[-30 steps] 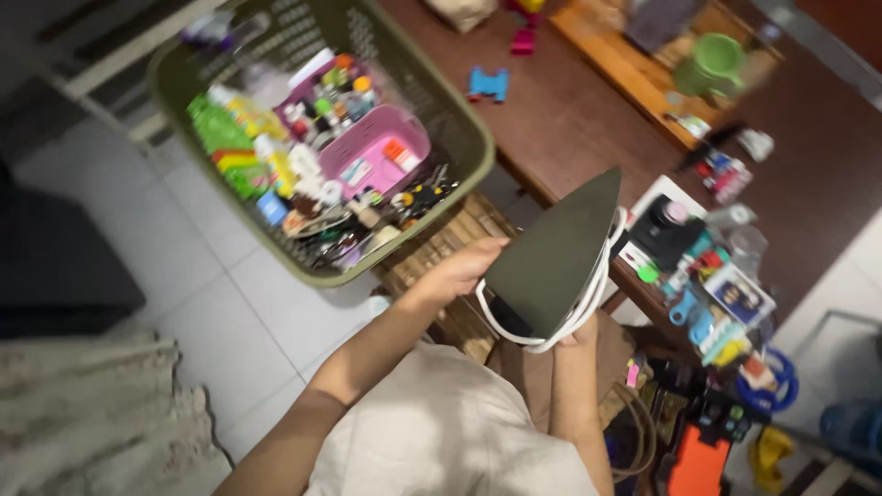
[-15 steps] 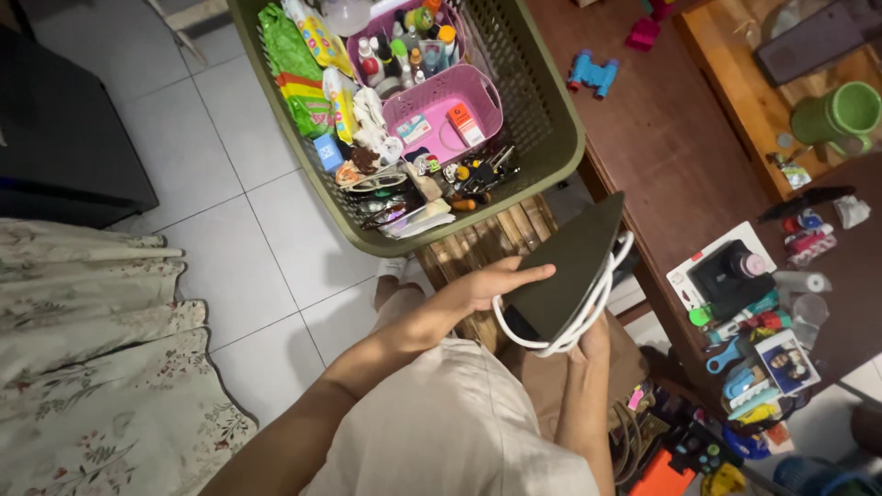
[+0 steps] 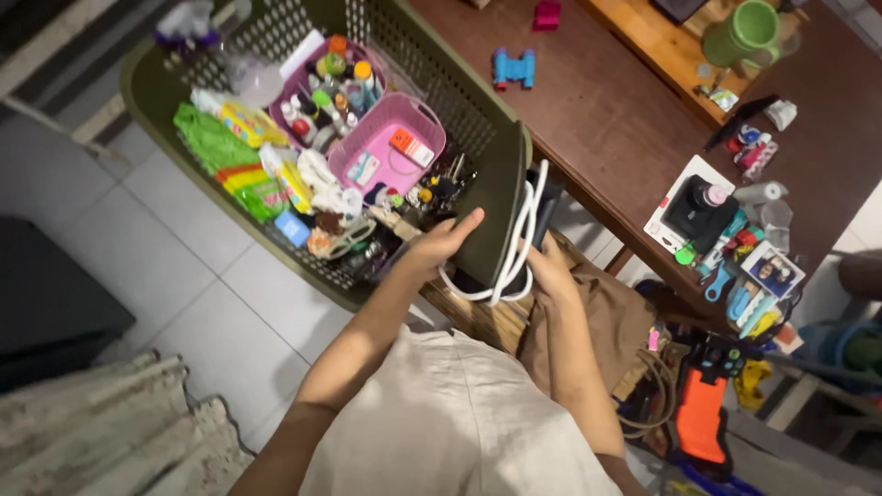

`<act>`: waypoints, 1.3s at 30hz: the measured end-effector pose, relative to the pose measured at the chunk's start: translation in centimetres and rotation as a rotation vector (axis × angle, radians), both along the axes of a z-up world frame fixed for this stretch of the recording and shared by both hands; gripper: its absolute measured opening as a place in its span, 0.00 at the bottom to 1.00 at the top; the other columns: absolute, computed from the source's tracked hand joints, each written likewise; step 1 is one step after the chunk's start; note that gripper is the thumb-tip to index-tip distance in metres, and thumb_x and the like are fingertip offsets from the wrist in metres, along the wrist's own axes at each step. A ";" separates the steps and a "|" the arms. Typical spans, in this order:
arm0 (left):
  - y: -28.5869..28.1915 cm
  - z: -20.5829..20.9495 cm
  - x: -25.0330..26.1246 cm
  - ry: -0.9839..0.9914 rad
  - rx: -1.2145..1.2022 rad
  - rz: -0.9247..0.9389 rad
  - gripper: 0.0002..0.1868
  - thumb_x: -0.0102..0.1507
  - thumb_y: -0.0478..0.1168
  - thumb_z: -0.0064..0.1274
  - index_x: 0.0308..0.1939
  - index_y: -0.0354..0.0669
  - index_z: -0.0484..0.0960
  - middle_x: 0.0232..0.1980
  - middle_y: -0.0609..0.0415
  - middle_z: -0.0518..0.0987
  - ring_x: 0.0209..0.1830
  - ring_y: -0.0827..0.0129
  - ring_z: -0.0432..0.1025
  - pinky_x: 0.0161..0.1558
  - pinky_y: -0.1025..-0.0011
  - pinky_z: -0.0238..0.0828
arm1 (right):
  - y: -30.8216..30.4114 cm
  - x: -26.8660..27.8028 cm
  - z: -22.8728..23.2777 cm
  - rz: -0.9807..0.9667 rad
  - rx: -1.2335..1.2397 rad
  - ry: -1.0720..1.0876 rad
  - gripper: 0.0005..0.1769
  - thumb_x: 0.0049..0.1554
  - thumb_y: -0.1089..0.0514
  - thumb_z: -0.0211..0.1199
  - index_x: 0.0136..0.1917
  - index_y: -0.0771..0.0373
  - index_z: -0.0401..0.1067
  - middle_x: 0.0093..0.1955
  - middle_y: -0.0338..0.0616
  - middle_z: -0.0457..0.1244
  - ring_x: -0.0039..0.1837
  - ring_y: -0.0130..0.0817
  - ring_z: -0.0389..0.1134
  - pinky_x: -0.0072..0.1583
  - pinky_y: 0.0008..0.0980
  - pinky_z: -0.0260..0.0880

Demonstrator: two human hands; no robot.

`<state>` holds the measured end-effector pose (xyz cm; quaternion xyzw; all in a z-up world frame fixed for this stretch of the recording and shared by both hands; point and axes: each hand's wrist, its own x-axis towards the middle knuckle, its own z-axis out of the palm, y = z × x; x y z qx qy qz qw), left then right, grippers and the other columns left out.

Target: The person empties a large plastic storage basket of assorted household items, including a wrench, pliers, cables, bottles, toys, and small containers, and arranges them on the wooden table. They pick items out of the basket one at a time and place them in groups on the table surface.

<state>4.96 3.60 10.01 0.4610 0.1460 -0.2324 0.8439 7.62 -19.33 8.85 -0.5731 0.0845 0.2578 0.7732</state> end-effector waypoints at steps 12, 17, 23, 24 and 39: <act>9.5 -1.1 10.3 -0.045 0.103 -0.216 0.39 0.65 0.64 0.51 0.60 0.27 0.81 0.56 0.47 0.84 0.53 0.71 0.78 0.55 0.74 0.73 | 10.2 6.3 -0.1 -0.168 -0.135 -0.019 0.26 0.55 0.64 0.65 0.66 0.72 0.67 0.57 0.54 0.69 0.53 0.41 0.74 0.55 0.37 0.77; 11.7 -3.7 13.9 -0.052 0.025 -0.346 0.39 0.64 0.67 0.48 0.62 0.38 0.79 0.57 0.49 0.83 0.53 0.69 0.77 0.55 0.70 0.74 | 13.0 8.5 -2.4 -0.239 -0.400 -0.039 0.24 0.53 0.68 0.62 0.64 0.74 0.67 0.56 0.55 0.68 0.53 0.44 0.73 0.54 0.37 0.76; 12.3 -8.5 14.3 0.138 -0.110 -0.293 0.43 0.61 0.73 0.47 0.62 0.40 0.82 0.58 0.51 0.84 0.54 0.68 0.78 0.57 0.69 0.73 | 14.1 10.1 -5.7 -0.120 -0.657 -0.046 0.33 0.49 0.70 0.64 0.67 0.73 0.60 0.57 0.56 0.67 0.55 0.45 0.73 0.56 0.36 0.76; 12.3 -9.2 14.2 0.163 -0.139 -0.265 0.42 0.61 0.72 0.48 0.62 0.40 0.81 0.58 0.51 0.84 0.54 0.67 0.78 0.57 0.68 0.74 | 14.3 10.5 -6.5 -0.079 -0.711 -0.066 0.33 0.49 0.69 0.65 0.67 0.73 0.60 0.57 0.57 0.67 0.56 0.45 0.72 0.56 0.36 0.75; 11.8 -16.7 14.0 -0.006 0.106 -0.298 0.36 0.59 0.53 0.62 0.67 0.40 0.75 0.62 0.46 0.81 0.60 0.65 0.75 0.61 0.67 0.71 | 13.9 11.6 -17.3 0.037 -0.941 0.179 0.35 0.52 0.61 0.67 0.68 0.80 0.60 0.57 0.64 0.67 0.55 0.50 0.72 0.53 0.42 0.75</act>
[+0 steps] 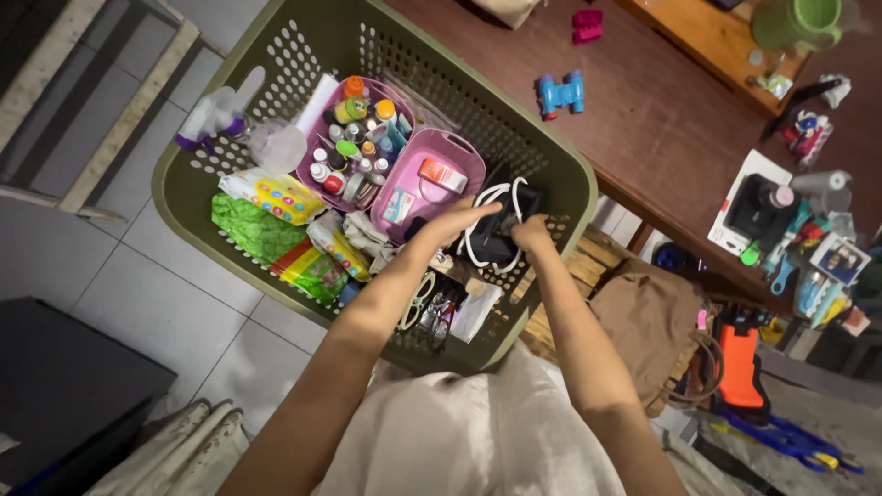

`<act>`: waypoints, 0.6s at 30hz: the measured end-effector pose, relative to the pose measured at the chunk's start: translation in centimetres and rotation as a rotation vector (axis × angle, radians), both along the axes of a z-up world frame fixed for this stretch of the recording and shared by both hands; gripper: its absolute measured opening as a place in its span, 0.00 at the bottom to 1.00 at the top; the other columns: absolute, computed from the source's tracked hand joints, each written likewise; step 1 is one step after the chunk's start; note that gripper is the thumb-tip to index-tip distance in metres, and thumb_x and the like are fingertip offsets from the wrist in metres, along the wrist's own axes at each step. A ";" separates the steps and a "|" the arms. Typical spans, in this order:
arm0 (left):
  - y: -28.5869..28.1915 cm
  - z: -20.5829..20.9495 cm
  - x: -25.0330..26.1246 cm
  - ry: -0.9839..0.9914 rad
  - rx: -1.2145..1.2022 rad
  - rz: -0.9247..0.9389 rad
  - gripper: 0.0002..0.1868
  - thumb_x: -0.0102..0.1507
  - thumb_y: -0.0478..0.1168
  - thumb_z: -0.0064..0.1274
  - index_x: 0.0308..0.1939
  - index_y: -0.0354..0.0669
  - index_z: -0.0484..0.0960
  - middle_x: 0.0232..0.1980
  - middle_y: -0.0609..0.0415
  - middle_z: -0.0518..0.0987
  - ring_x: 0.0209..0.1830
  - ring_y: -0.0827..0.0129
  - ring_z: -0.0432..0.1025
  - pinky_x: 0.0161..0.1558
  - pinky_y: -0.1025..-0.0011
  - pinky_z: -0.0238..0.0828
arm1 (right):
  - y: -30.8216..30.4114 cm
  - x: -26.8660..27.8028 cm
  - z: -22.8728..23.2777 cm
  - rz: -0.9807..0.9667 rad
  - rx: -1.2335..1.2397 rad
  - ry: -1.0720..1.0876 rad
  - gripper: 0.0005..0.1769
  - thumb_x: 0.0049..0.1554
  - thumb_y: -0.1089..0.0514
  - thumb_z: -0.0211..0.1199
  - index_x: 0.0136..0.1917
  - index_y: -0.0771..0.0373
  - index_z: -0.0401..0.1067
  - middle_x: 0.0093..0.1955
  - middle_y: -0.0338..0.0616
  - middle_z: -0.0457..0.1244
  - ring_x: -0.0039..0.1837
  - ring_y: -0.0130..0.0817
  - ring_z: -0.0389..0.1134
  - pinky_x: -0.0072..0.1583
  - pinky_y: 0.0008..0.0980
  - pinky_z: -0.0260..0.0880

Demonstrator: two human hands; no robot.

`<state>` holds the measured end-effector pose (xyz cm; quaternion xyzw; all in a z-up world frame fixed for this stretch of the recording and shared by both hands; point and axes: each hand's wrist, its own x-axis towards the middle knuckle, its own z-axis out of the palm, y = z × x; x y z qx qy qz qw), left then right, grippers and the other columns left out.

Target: The person empties a large plastic storage basket of assorted household items, including a wrench, pliers, cables, bottles, toys, and small containers, and arranges them on the wooden table. They pick items out of the basket one at a time and place them in groups on the table surface.

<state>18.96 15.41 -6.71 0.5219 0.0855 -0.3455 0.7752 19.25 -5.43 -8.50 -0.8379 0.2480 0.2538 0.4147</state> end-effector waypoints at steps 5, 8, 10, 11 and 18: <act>-0.5 -2.3 -0.7 -0.460 0.480 0.049 0.44 0.55 0.42 0.65 0.72 0.34 0.62 0.66 0.39 0.74 0.64 0.56 0.71 0.66 0.64 0.66 | 0.2 0.0 -1.9 0.037 -0.010 0.054 0.26 0.52 0.62 0.69 0.61 0.78 0.71 0.55 0.60 0.70 0.53 0.47 0.74 0.53 0.41 0.74; -0.8 -3.9 -1.3 -0.544 0.780 -0.041 0.46 0.57 0.39 0.60 0.75 0.34 0.56 0.70 0.31 0.68 0.71 0.44 0.62 0.71 0.59 0.57 | 0.2 -0.2 -2.8 0.034 0.018 -0.034 0.29 0.50 0.63 0.70 0.63 0.77 0.68 0.56 0.59 0.70 0.55 0.47 0.73 0.54 0.40 0.75; -1.1 -4.9 -1.6 -0.680 0.817 0.022 0.44 0.58 0.35 0.57 0.75 0.30 0.55 0.72 0.27 0.64 0.74 0.39 0.58 0.73 0.56 0.51 | 0.3 -0.4 -2.4 0.044 0.051 -0.075 0.31 0.49 0.63 0.70 0.64 0.75 0.68 0.56 0.58 0.70 0.56 0.48 0.73 0.55 0.41 0.74; -1.3 -5.2 -1.6 -0.749 0.834 0.057 0.43 0.58 0.34 0.55 0.75 0.29 0.55 0.73 0.25 0.62 0.75 0.36 0.55 0.74 0.54 0.48 | 0.3 -0.5 -1.9 0.107 -0.025 -0.110 0.32 0.50 0.62 0.70 0.65 0.75 0.67 0.58 0.60 0.69 0.57 0.50 0.72 0.57 0.42 0.73; -1.1 -3.2 -2.9 -0.760 0.937 -0.038 0.46 0.59 0.32 0.54 0.78 0.29 0.48 0.79 0.29 0.55 0.78 0.37 0.53 0.76 0.53 0.51 | 3.2 -3.0 5.0 0.586 -0.413 -0.035 0.31 0.54 0.54 0.66 0.69 0.65 0.68 0.70 0.64 0.61 0.67 0.60 0.67 0.67 0.47 0.67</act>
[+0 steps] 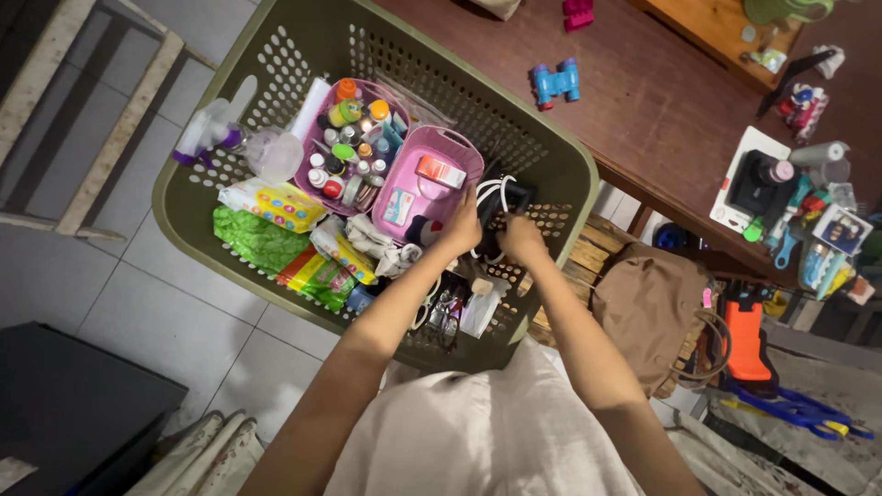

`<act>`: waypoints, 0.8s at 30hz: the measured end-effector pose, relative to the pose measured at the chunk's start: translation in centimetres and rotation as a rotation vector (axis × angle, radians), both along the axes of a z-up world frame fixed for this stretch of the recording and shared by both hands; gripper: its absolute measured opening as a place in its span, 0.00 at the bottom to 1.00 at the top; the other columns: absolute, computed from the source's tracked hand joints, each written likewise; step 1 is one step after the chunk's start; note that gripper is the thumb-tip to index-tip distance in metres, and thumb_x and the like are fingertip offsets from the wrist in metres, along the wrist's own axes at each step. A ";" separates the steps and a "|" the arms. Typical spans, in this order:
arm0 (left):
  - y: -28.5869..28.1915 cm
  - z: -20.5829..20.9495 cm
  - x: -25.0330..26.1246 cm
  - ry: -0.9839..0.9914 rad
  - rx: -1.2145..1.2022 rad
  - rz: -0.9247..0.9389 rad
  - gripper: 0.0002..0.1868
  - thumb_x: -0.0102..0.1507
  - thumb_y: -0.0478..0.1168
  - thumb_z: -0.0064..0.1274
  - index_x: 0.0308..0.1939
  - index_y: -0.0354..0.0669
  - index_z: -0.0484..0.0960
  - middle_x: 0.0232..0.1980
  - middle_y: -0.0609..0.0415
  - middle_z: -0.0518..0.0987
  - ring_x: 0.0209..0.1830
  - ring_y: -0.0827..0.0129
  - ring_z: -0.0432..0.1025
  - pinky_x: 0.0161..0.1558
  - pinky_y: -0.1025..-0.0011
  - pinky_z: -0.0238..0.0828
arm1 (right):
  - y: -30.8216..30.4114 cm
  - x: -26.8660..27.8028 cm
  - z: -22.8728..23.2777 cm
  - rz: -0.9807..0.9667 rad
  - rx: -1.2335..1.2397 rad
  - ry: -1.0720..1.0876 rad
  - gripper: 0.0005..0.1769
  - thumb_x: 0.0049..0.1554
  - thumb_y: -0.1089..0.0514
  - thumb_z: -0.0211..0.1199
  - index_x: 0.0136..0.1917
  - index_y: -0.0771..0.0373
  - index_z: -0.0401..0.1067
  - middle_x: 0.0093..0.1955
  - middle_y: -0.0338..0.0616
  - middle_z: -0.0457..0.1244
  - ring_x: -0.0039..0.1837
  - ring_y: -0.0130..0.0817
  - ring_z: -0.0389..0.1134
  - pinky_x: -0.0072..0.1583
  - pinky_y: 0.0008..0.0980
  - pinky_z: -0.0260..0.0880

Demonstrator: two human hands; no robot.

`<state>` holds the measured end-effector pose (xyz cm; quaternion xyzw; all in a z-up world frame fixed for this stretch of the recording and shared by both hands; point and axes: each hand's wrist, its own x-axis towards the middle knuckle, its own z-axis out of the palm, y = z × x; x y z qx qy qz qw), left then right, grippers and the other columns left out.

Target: The person empties a large plastic storage basket of assorted household items, including a wrench, pliers, cables, bottles, toys, and small containers, and arranges them on the wooden table. They pick items out of the basket one at a time and place them in groups on the table surface.

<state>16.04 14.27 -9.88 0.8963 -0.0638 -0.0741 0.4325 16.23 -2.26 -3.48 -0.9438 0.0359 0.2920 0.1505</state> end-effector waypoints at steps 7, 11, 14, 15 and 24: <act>1.5 4.1 -0.9 0.091 0.015 -0.065 0.51 0.60 0.33 0.59 0.79 0.34 0.41 0.82 0.33 0.46 0.78 0.37 0.49 0.73 0.53 0.50 | 3.0 -1.0 1.2 0.158 -0.122 0.077 0.33 0.52 0.60 0.63 0.71 0.60 0.64 0.82 0.61 0.38 0.75 0.63 0.51 0.70 0.51 0.58; 1.2 2.7 -0.8 0.017 0.063 -0.051 0.52 0.60 0.34 0.60 0.79 0.32 0.43 0.81 0.32 0.49 0.80 0.38 0.50 0.76 0.53 0.49 | 2.3 -0.8 0.8 0.215 -0.094 0.070 0.31 0.55 0.60 0.62 0.71 0.68 0.65 0.84 0.63 0.39 0.75 0.65 0.55 0.72 0.48 0.60; 1.7 0.8 -1.3 -0.090 -0.016 -0.076 0.54 0.56 0.35 0.63 0.76 0.26 0.42 0.78 0.27 0.49 0.79 0.34 0.47 0.77 0.52 0.46 | 1.6 -1.0 1.2 0.187 -0.066 0.109 0.31 0.56 0.56 0.63 0.69 0.74 0.66 0.79 0.65 0.49 0.72 0.60 0.62 0.70 0.48 0.65; 1.9 0.3 -1.6 -0.082 -0.039 -0.063 0.55 0.57 0.36 0.63 0.77 0.25 0.41 0.78 0.25 0.49 0.79 0.33 0.47 0.77 0.52 0.45 | 1.7 -1.2 1.4 0.158 -0.084 0.153 0.30 0.58 0.53 0.62 0.69 0.73 0.68 0.75 0.66 0.57 0.71 0.59 0.65 0.69 0.48 0.67; 3.5 -0.5 -2.8 0.014 0.021 -0.042 0.53 0.60 0.46 0.60 0.77 0.25 0.44 0.77 0.25 0.56 0.78 0.39 0.53 0.72 0.56 0.55 | 3.2 -1.8 0.6 0.229 -0.089 -0.001 0.26 0.49 0.59 0.68 0.60 0.71 0.74 0.74 0.72 0.51 0.66 0.60 0.66 0.63 0.49 0.69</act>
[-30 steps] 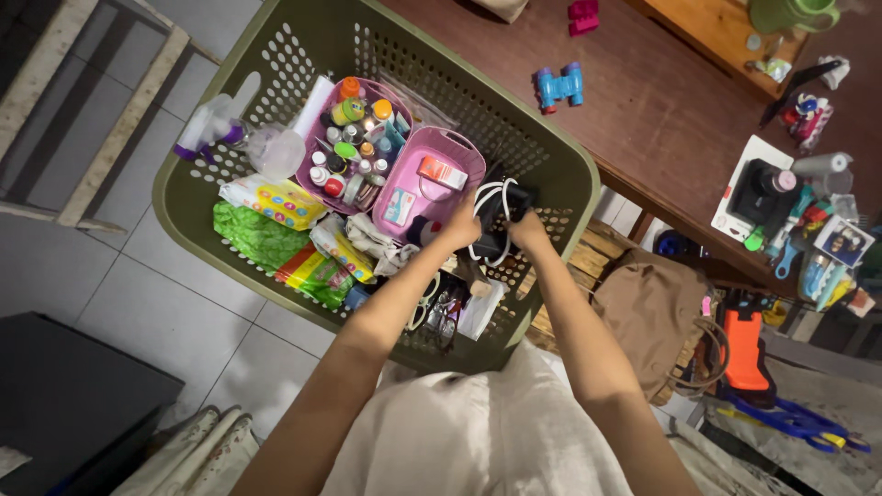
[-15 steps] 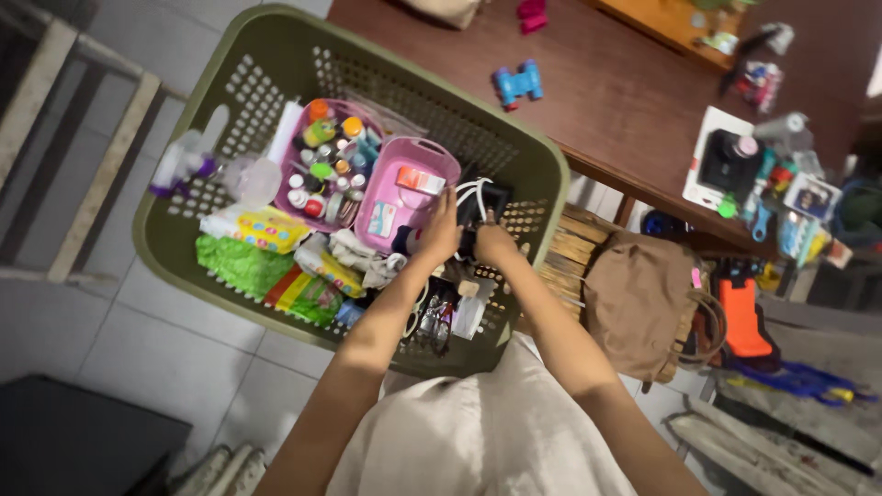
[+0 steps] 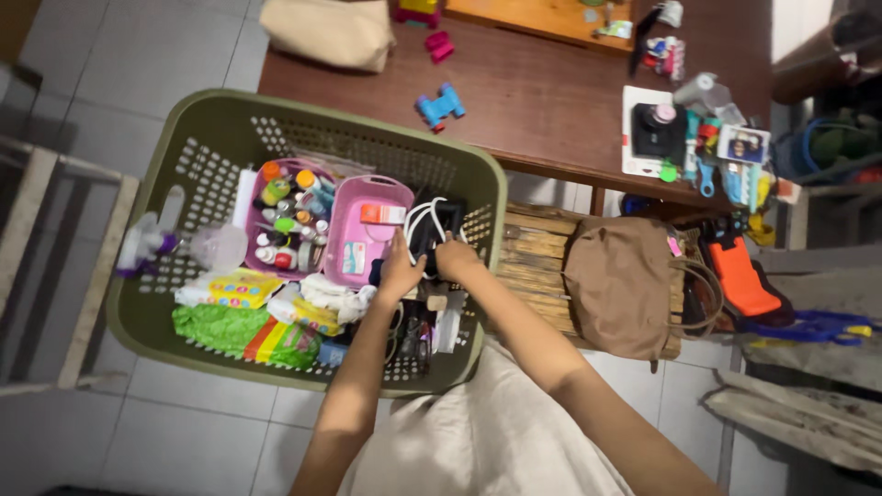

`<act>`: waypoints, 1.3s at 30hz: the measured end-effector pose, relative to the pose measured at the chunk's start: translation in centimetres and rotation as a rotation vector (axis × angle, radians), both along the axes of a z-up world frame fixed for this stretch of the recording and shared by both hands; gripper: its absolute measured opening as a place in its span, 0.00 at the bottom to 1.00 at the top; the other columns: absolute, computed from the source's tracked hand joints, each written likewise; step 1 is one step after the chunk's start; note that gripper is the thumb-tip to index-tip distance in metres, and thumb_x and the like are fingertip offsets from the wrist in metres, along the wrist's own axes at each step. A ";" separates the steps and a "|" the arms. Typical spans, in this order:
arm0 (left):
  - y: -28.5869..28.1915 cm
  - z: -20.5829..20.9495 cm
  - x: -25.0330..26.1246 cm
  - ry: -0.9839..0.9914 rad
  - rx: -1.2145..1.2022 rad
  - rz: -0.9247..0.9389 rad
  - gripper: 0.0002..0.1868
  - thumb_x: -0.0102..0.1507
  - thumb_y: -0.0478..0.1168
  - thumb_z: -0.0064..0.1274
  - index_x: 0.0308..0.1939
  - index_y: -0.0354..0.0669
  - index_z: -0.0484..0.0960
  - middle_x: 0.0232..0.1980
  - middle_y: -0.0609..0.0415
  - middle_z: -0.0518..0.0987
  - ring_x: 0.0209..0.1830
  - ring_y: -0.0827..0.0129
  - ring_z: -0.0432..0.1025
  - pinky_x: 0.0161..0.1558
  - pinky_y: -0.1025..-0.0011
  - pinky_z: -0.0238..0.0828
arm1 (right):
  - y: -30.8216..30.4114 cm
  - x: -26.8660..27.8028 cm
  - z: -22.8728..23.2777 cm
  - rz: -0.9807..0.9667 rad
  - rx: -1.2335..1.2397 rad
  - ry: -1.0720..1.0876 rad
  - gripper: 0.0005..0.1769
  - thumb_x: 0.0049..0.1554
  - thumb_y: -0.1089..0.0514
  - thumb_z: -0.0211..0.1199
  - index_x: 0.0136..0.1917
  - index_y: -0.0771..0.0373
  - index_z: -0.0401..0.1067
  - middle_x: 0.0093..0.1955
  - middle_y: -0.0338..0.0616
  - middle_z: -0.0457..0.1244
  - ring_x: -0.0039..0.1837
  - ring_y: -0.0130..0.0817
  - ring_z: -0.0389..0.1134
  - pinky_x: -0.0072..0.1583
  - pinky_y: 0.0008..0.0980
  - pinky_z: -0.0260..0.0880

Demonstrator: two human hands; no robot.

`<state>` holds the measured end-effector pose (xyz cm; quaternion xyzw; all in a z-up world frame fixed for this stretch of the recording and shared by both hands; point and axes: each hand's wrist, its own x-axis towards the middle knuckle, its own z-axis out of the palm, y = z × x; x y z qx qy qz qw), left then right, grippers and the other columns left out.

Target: The person empties a large plastic storage basket of assorted household items, including a wrench, pliers, cables, bottles, toys, and small containers, and arranges them on the wooden table. They pick items out of the basket one at a time and place them in groups on the table surface.

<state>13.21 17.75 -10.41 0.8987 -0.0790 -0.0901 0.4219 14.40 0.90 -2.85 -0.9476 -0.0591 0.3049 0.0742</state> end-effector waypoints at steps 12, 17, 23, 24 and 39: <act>2.7 4.9 -1.5 0.289 -0.248 0.155 0.32 0.68 0.48 0.52 0.73 0.37 0.68 0.63 0.38 0.79 0.64 0.56 0.74 0.64 0.65 0.67 | -7.8 -2.1 12.4 -0.116 0.878 -0.223 0.22 0.61 0.51 0.61 0.66 0.60 0.73 0.60 0.51 0.70 0.60 0.43 0.73 0.61 0.38 0.71; 0.9 9.9 -4.8 0.183 -0.299 0.273 0.24 0.71 0.47 0.51 0.68 0.38 0.75 0.62 0.45 0.80 0.61 0.63 0.73 0.63 0.68 0.67 | -19.3 -5.1 17.0 -0.399 0.953 -0.250 0.20 0.64 0.54 0.60 0.67 0.62 0.73 0.55 0.47 0.72 0.53 0.36 0.72 0.57 0.34 0.74; -4.4 16.1 -6.7 0.027 -0.359 0.357 0.18 0.72 0.43 0.50 0.63 0.39 0.79 0.61 0.51 0.80 0.60 0.70 0.72 0.62 0.72 0.65 | -37.3 -10.4 12.4 -0.678 0.919 -0.573 0.16 0.63 0.56 0.61 0.60 0.67 0.75 0.56 0.48 0.72 0.56 0.34 0.71 0.59 0.31 0.70; -5.5 16.7 -6.8 0.025 -0.375 0.372 0.17 0.72 0.42 0.50 0.62 0.39 0.78 0.61 0.51 0.80 0.60 0.70 0.72 0.62 0.72 0.65 | -40.3 -11.5 10.5 -0.719 0.879 -0.615 0.15 0.63 0.56 0.61 0.60 0.67 0.76 0.56 0.48 0.71 0.58 0.34 0.71 0.60 0.31 0.69; -19.6 21.5 -7.6 -0.014 -0.490 0.494 0.12 0.74 0.33 0.47 0.61 0.39 0.78 0.54 0.56 0.79 0.50 0.75 0.70 0.51 0.75 0.65 | -62.4 -19.7 -1.6 -1.036 0.676 -0.828 0.12 0.63 0.60 0.64 0.57 0.69 0.78 0.50 0.47 0.71 0.50 0.29 0.69 0.54 0.30 0.69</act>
